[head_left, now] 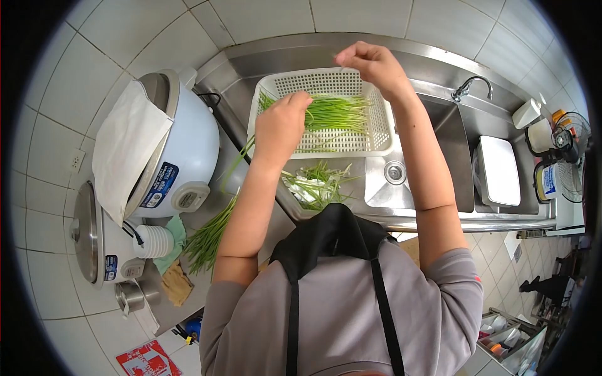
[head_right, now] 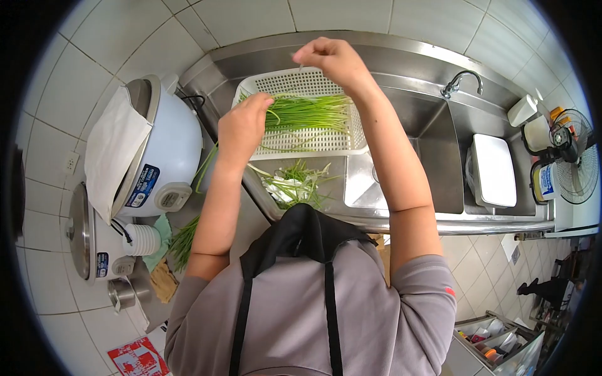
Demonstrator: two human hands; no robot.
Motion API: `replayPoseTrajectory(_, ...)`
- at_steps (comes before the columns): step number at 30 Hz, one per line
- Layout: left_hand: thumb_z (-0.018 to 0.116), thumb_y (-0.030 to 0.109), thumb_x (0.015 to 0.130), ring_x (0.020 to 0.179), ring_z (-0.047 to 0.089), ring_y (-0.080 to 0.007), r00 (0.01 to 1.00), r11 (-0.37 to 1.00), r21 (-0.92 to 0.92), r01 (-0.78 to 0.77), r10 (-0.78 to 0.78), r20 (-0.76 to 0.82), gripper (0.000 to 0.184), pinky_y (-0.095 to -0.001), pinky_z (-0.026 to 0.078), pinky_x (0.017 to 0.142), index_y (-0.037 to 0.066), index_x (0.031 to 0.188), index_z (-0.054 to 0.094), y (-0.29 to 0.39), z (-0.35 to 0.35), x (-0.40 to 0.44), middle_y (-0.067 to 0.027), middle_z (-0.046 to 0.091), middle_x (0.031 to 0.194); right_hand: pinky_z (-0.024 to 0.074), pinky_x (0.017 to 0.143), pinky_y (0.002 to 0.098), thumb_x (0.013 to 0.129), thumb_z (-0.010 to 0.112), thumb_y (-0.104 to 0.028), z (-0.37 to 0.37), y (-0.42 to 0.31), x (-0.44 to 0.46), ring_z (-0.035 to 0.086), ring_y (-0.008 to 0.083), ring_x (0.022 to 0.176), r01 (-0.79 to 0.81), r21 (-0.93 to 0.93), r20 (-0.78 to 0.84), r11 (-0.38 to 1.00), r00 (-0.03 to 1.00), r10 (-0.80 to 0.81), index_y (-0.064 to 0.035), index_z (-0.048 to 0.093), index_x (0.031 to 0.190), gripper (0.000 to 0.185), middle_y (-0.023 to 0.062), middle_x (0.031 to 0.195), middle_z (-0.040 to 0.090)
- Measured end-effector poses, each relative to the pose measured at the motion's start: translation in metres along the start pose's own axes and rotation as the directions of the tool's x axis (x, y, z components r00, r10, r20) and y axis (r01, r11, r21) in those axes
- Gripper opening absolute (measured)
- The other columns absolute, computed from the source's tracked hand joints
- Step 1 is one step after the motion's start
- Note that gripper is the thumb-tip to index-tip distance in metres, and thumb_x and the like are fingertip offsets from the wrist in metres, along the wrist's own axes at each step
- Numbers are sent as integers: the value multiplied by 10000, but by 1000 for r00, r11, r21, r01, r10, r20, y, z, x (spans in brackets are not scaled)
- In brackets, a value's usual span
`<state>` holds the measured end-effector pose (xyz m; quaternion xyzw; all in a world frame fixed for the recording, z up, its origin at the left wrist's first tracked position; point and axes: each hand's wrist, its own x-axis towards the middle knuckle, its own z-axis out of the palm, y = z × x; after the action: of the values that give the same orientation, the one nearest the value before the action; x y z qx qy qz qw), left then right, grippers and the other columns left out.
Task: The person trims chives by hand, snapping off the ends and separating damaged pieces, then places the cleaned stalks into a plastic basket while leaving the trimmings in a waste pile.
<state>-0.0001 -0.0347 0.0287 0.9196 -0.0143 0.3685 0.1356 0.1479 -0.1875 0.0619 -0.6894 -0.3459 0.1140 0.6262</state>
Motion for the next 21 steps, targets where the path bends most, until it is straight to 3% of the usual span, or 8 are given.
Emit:
replayPoseTrajectory(1, 496, 230, 889, 578, 578, -233, 1000, 999, -38, 0, -1, -19, 162, -329, 421, 492, 84, 883, 566, -2, 1, 0, -69, 584, 660, 282, 505, 195, 799, 633, -185, -4, 1, 0, 355, 39, 549, -27, 54, -35, 998, 999, 29, -39, 643, 889, 172, -28, 762, 578)
replayPoseTrajectory(4, 458, 271, 923, 465, 437, -93, 948, 861, -407, 304, -229, 223, 230, -239, 335, 439, 70, 921, 571, -4, -7, 6, 7, 474, 568, 232, 449, 169, 839, 580, -168, -8, 7, 0, 324, 16, 511, -43, 241, 7, 970, 999, 43, -38, 619, 980, 196, -43, 733, 558)
replayPoseTrajectory(7, 425, 304, 943, 491, 278, -2, 884, 432, -773, 464, -284, 372, 301, -167, 235, 432, 36, 912, 560, -10, -7, 16, 70, 339, 566, 233, 432, 167, 863, 521, -120, 9, 10, -7, 308, 24, 486, -73, 404, 168, 912, 986, 4, -41, 588, 1085, 245, -52, 710, 517)
replayPoseTrajectory(11, 427, 306, 939, 459, 250, -3, 809, 168, -795, 583, -204, 551, 318, -159, 189, 417, 30, 880, 573, -7, -18, 22, 83, 340, 565, 221, 433, 178, 868, 532, -152, 28, 4, -8, 288, 29, 482, -88, 436, 280, 896, 959, -42, -31, 582, 1107, 273, -68, 595, 411)
replayPoseTrajectory(14, 436, 308, 933, 447, 250, -1, 773, -19, -778, 628, -105, 626, 306, -157, 176, 401, 41, 837, 552, -7, -21, 21, 83, 336, 559, 215, 438, 186, 876, 543, -197, 35, 1, -5, 285, 30, 498, -103, 496, 418, 862, 898, -134, -19, 576, 1108, 294, -58, 579, 430)
replayPoseTrajectory(15, 437, 308, 932, 442, 249, -1, 760, -53, -764, 642, -84, 644, 302, -159, 172, 395, 48, 818, 542, -8, -20, 20, 84, 333, 556, 234, 446, 187, 839, 601, -194, 38, -7, -8, 332, 30, 508, -119, 502, 430, 856, 894, -128, -19, 613, 1043, 269, -46, 615, 489)
replayPoseTrajectory(18, 426, 308, 936, 426, 234, -5, 736, -139, -729, 670, -4, 677, 301, -167, 160, 381, 69, 771, 505, -12, -17, 17, 88, 308, 541, 258, 455, 185, 807, 639, -168, 49, -3, -3, 390, 32, 527, -40, 423, 375, 905, 917, -135, -13, 643, 946, 208, -25, 676, 556)
replayPoseTrajectory(21, 407, 307, 944, 414, 214, -12, 734, -266, -694, 669, 88, 673, 304, -173, 154, 372, 92, 736, 465, -12, -13, 15, 86, 279, 523, 280, 461, 184, 786, 661, -147, 47, -3, 0, 433, 35, 553, -92, 452, 369, 887, 925, -92, -7, 652, 871, 164, -7, 737, 596)
